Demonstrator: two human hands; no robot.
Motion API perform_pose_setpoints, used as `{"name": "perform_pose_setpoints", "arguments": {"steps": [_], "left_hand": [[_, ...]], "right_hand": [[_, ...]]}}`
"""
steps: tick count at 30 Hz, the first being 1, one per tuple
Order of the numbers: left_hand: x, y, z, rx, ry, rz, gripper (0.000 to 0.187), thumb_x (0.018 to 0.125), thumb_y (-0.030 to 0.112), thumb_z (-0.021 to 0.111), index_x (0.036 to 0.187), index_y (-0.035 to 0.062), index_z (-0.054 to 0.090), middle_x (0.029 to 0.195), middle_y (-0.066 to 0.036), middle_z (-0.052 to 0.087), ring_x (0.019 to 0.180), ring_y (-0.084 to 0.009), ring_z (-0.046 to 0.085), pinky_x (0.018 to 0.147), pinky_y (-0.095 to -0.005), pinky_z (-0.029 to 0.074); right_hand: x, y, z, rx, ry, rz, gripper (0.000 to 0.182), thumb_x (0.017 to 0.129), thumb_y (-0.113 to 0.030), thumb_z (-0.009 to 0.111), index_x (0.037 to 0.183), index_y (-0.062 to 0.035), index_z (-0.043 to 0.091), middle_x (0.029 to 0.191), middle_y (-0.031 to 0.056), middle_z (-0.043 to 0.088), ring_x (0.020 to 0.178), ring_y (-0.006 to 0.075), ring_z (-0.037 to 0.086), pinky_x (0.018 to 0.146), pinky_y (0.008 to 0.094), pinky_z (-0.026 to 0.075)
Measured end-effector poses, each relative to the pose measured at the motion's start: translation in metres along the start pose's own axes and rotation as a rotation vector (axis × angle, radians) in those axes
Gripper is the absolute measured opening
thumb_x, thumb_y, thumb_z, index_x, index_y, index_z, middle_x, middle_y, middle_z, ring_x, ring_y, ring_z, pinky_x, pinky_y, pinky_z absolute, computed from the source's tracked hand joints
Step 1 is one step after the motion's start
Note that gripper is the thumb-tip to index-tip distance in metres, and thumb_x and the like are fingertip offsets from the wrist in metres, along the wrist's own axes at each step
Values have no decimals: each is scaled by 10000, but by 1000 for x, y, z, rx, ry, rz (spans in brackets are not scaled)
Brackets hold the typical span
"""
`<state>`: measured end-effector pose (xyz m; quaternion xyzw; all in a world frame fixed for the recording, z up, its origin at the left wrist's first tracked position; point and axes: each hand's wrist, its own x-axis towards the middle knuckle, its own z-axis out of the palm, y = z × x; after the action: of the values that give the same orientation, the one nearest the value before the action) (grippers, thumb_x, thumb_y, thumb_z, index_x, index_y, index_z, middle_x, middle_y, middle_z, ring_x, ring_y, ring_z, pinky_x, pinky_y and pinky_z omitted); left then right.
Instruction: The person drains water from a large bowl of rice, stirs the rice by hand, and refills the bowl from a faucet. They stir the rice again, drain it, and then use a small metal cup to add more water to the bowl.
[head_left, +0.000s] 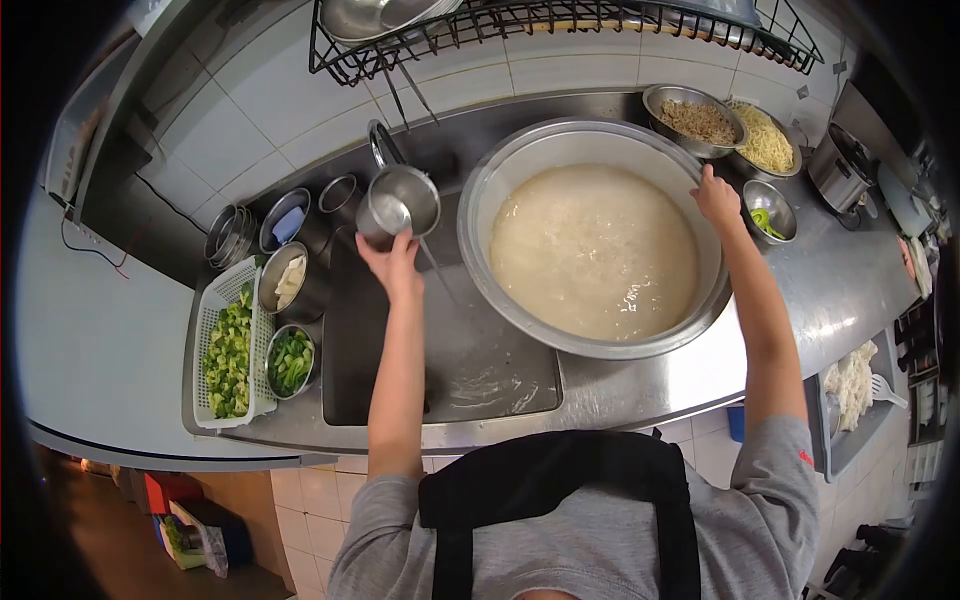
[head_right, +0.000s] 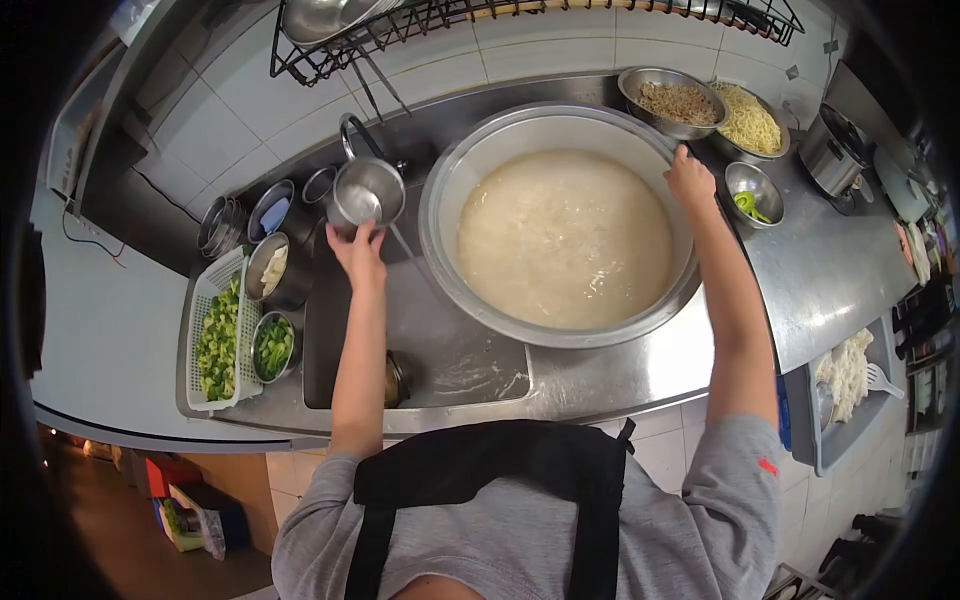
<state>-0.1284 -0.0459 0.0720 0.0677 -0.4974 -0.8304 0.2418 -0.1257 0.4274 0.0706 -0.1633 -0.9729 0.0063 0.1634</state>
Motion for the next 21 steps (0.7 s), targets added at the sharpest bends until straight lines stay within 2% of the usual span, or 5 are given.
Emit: {"name": "perform_pose_setpoints", "arguments": {"steps": [4, 7, 16, 20, 21], "left_hand": [[46, -48, -68, 117, 82, -234, 846, 646, -24, 613, 1299, 95, 89, 1247, -125, 285, 1091, -304, 383, 804, -486, 426], [69, -89, -102, -159, 90, -696, 492, 664, 45, 590, 1119, 60, 405, 1135, -107, 416, 1026, -286, 436, 800, -495, 446], [43, -85, -87, -134, 237, -800, 339, 678, 71, 579, 1001, 35, 485, 1063, -122, 490, 985, -305, 470, 826, -469, 442], [49, -95, -91, -185, 226, -821, 365, 676, 62, 573, 1024, 28, 468, 1105, -142, 456, 1012, -312, 451, 827, -475, 448], [50, -95, -92, -178, 236, -827, 390, 668, 59, 575, 1037, 27, 454, 1118, -142, 438, 1020, -319, 440, 819, -483, 452]], "right_hand": [[-9, 9, -13, 70, -197, -57, 485, 729, -280, 605, 1024, 15, 358, 874, 259, 565, 837, 398, 552, 708, 456, 450], [7, -1, -12, 136, -51, -92, 474, 740, -284, 596, 1024, 18, 366, 863, 263, 562, 842, 392, 548, 699, 460, 447], [7, 21, 2, 365, -130, 65, 492, 688, -347, 633, 975, 3, 440, 923, 254, 556, 900, 400, 522, 749, 424, 424], [-3, 46, 24, 622, 115, 35, 400, 681, -294, 647, 822, 58, 517, 840, 196, 591, 810, 297, 574, 691, 354, 428], [-6, 51, 23, 785, 19, 99, 345, 680, -250, 652, 763, 63, 535, 731, 108, 582, 710, 184, 552, 608, 316, 410]]}}
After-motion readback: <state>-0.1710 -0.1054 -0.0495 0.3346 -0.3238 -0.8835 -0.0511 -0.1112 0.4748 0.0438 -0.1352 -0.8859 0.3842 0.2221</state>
